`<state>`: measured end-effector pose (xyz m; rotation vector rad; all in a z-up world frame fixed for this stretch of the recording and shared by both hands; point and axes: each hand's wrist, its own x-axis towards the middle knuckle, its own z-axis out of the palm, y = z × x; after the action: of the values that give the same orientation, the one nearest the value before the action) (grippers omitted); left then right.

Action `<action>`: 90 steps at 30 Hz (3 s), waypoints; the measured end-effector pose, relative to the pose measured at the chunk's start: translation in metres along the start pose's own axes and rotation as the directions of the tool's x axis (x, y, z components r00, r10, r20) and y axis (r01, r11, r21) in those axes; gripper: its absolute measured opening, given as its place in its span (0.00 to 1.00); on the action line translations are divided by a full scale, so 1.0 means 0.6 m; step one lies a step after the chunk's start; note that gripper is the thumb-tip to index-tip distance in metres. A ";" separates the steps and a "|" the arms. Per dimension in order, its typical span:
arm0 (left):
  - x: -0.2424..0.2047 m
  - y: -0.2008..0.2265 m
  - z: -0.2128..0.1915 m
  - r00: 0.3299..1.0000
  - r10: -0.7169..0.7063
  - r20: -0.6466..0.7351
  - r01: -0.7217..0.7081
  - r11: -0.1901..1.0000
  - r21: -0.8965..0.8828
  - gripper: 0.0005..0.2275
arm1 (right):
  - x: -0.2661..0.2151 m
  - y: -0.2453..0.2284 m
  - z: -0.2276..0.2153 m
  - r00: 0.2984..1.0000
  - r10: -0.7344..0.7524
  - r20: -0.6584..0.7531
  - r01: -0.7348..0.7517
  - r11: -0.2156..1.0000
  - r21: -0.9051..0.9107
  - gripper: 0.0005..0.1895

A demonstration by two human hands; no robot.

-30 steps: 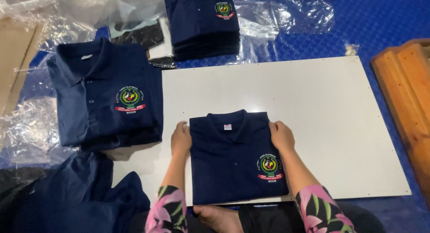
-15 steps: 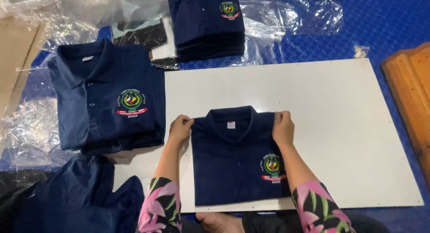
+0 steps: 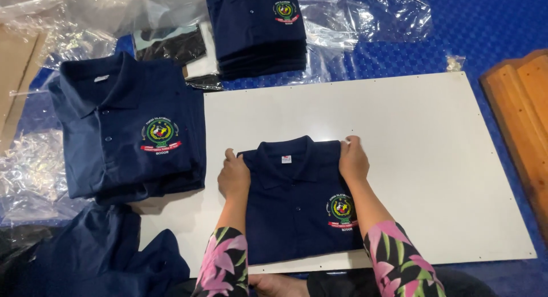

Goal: Folding dark blue polo shirts on a white board in a production environment.

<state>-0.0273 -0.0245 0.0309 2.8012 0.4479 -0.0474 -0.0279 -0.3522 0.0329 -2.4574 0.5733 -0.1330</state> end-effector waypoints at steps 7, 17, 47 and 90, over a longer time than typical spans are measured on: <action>-0.049 -0.025 0.087 0.723 0.332 -0.605 -0.478 0.874 -0.091 0.10 | -0.050 0.052 0.065 0.730 -0.601 -0.324 0.613 0.786 -0.077 0.13; -0.103 0.051 -0.070 0.962 0.123 0.243 -0.156 0.980 0.126 0.26 | -0.093 -0.073 -0.015 0.925 -0.270 0.268 0.358 0.856 -0.373 0.34; -0.314 0.033 -0.008 0.963 0.243 0.118 -0.246 0.969 0.011 0.32 | -0.276 0.073 -0.016 0.907 -0.413 0.084 0.414 0.836 -0.360 0.37; -0.088 -0.146 -0.224 0.996 0.040 -0.083 -0.090 0.624 -0.776 0.09 | -0.217 -0.272 -0.229 0.889 -0.191 0.416 -0.003 0.907 0.422 0.14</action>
<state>-0.1067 0.0796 0.1376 1.9362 0.2756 0.2036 -0.1154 -0.2519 0.2442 -2.0015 0.1890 0.2520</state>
